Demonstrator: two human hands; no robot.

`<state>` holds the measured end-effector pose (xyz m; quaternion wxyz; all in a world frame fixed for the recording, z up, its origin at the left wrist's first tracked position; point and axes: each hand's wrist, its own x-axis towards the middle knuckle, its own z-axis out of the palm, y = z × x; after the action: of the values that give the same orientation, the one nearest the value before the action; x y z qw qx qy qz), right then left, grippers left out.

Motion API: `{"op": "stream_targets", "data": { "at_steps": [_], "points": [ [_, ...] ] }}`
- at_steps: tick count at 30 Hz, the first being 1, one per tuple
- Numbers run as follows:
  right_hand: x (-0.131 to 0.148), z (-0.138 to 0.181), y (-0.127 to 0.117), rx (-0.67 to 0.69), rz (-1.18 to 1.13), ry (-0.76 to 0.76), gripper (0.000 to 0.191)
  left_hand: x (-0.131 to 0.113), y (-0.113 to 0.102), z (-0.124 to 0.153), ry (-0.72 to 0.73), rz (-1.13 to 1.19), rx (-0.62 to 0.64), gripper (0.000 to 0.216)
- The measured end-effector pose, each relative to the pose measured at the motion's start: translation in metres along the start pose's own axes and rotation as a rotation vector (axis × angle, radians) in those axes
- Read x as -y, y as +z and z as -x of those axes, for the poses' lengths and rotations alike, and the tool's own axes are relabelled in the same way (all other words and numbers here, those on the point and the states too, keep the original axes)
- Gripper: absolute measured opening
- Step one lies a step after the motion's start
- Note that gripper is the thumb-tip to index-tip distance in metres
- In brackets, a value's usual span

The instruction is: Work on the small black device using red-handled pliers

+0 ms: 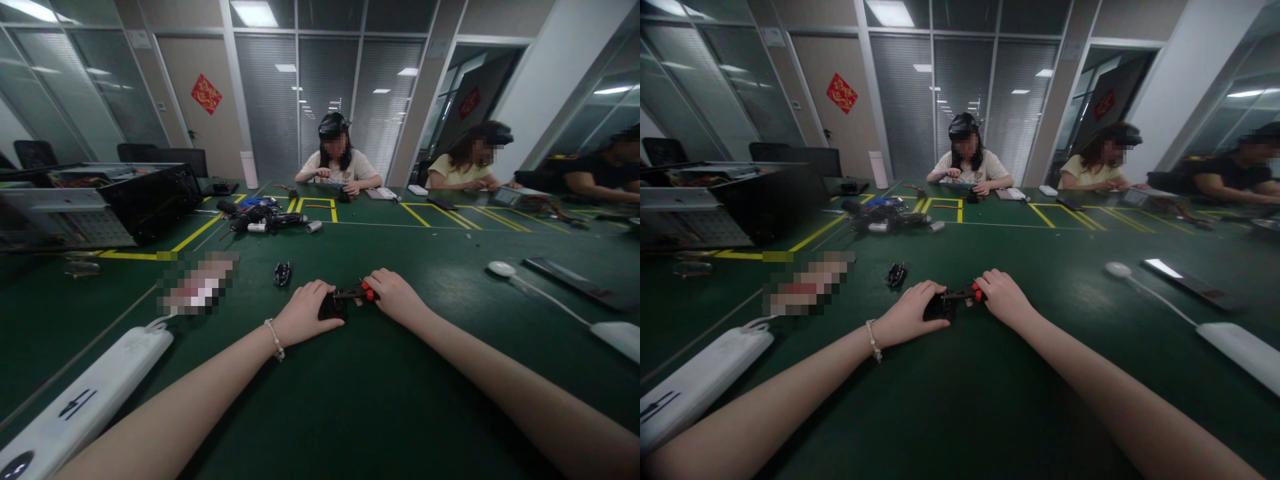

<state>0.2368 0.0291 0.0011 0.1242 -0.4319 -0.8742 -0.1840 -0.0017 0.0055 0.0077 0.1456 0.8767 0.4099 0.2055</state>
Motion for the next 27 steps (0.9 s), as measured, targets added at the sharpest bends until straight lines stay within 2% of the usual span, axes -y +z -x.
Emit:
{"op": "stream_targets", "data": {
  "at_steps": [27],
  "points": [
    [0.0013,-0.0001,-0.0025,0.013,-0.011,0.01,0.033,-0.001,-0.0009,-0.0002,-0.01,0.003,0.013,0.056]
  ]
}}
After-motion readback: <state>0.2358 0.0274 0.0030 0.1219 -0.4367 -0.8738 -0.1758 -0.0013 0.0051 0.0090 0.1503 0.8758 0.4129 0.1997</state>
